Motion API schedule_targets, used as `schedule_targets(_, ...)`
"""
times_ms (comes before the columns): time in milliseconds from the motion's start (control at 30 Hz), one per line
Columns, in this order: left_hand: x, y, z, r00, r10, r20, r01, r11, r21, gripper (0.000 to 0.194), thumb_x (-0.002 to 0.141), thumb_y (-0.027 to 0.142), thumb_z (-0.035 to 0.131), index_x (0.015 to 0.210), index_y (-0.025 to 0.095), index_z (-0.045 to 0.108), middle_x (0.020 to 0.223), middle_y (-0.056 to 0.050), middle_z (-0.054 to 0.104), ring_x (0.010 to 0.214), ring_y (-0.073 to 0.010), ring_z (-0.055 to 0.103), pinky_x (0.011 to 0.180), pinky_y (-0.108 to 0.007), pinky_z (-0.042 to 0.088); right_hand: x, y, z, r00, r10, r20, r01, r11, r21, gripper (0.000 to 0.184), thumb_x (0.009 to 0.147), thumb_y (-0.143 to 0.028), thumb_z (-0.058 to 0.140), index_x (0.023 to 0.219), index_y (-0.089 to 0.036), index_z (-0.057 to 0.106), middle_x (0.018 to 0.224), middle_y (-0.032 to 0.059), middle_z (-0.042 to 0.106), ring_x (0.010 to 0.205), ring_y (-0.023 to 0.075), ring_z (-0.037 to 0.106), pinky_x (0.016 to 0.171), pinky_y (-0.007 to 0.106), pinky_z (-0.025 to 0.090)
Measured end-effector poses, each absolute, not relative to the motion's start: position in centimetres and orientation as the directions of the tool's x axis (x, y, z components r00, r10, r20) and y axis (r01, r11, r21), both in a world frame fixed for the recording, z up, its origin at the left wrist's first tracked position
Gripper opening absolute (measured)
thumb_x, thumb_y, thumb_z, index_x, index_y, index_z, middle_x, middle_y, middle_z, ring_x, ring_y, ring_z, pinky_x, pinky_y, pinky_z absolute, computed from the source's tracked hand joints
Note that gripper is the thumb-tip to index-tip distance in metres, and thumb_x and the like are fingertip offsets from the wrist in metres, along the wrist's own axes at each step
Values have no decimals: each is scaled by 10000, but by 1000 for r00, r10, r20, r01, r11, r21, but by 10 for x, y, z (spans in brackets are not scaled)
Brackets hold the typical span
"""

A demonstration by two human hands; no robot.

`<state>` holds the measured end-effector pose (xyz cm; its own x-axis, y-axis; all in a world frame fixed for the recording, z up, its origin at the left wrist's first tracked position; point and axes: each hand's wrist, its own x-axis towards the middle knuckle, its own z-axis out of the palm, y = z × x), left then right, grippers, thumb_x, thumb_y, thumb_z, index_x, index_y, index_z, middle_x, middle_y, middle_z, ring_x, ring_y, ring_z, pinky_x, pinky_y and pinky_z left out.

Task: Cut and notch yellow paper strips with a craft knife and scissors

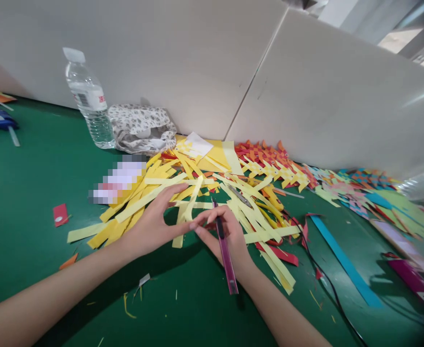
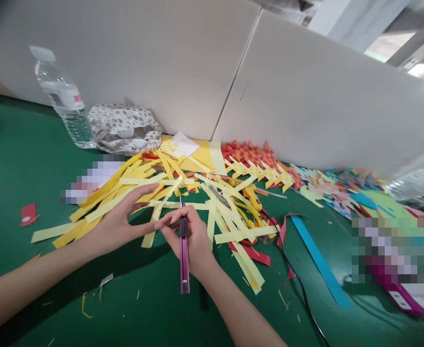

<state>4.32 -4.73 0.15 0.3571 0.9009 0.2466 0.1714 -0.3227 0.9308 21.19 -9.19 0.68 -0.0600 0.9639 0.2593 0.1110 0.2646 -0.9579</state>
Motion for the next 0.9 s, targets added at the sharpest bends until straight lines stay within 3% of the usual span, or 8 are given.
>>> schedule_targets(133,41,-47,2,439,861,256,134,-345,929,629,639,246,722,1222,341,505,1358,-47,452,1265,-263,378,984,-407,378,216,-91,8,-63,967,245,4,246,-969,259,757,-181,659,776,-244,409,827,-1,646,788,157,620,726,334,493)
schedule_targets(233,41,-46,-1,482,838,258,142,-365,920,474,702,230,670,1154,326,565,1276,-49,525,1205,-247,446,950,-389,408,220,-88,6,-46,965,260,-77,256,-964,285,732,-162,685,780,-244,417,812,-15,653,771,146,614,711,316,484)
schedule_targets(367,42,-43,-2,440,876,200,82,-261,962,264,817,248,543,1069,279,614,1172,-56,594,1120,-219,521,915,-352,430,219,-91,7,-197,955,221,-167,189,-968,287,726,-130,687,790,-245,432,794,-25,668,707,125,607,691,304,484)
schedule_targets(567,41,-41,1,451,887,93,-65,-71,995,254,803,316,574,1044,268,636,1131,-43,633,1050,-225,569,881,-335,450,213,-100,13,-400,914,69,-141,13,-990,264,732,-145,682,783,-236,440,817,-1,688,792,150,651,783,356,502)
schedule_targets(733,42,-40,4,377,921,-103,-155,172,973,233,774,415,592,876,234,697,968,-50,700,934,-223,624,822,-329,486,213,-92,4,-193,978,83,-79,69,-995,339,675,-198,740,794,-236,424,852,3,665,734,138,644,703,310,512)
schedule_targets(900,41,-37,7,438,873,-213,-270,354,895,334,833,423,485,974,172,654,954,-103,702,828,-218,664,709,-320,518,217,-85,-1,4,992,126,-35,126,-991,393,642,-226,766,805,-247,409,851,-13,636,718,142,644,668,303,515)
